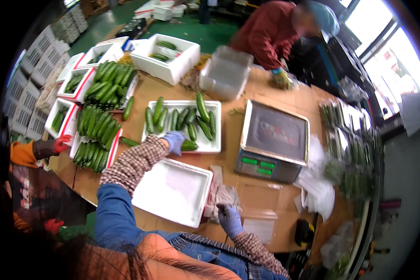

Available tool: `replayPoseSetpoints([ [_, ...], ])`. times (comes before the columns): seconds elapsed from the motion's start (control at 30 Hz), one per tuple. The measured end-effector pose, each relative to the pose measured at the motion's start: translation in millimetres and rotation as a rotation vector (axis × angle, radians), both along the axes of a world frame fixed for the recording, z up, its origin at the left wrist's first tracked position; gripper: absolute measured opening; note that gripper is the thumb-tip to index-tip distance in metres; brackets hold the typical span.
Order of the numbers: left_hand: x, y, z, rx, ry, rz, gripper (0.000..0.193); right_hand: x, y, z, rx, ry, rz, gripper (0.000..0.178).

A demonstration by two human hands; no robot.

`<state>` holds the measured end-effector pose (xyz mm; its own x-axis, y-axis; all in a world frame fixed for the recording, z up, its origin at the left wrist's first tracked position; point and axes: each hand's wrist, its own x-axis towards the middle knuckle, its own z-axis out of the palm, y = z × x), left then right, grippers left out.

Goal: The person places green vegetables into plastic wrap, weighs them on a digital scale, and seals the packages with tape. The person repeats this process multiple times, stacking the finished packages on the table.

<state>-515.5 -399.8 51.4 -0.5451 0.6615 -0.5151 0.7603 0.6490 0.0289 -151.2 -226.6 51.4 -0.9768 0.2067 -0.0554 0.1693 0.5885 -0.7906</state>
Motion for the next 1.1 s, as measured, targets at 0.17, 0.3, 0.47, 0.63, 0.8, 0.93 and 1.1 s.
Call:
replayPoseSetpoints([
  [0.17, 33.9, -27.1, -3.6, 0.406, 0.107, 0.103, 0.051, 9.8, 2.0, 8.9, -0.036, -0.028, -0.112, 0.013],
  [0.3, 59.8, -9.8, -13.1, 0.389, 0.306, 0.027, 0.036, 15.5, 9.9, 5.9, 0.024, 0.008, -0.113, 0.014],
  [0.47, 157.8, 77.0, 55.4, 0.267, 0.239, -0.284, 0.019, 23.6, 16.8, -3.1, -0.026, 0.014, -0.147, 0.014],
  [0.63, 234.4, 122.8, 21.2, -0.101, 0.113, -0.355, 0.033, 40.8, 33.7, 19.0, 0.061, 0.151, -0.181, 0.013],
  [0.8, 243.9, 109.0, -28.0, -0.041, 0.175, -0.315, 0.037, 80.3, 91.9, 12.5, 0.155, 0.285, -0.339, 0.010],
  [0.93, 243.2, 100.9, 16.8, 0.224, 0.244, -0.135, 0.019, 137.4, 138.9, 21.8, 0.178, 0.207, -0.650, 0.011],
  [1.1, 321.7, 138.0, 65.0, 0.545, -0.035, -0.148, 0.052, 203.3, 177.8, -23.2, 0.283, 0.035, -0.882, 0.018],
])
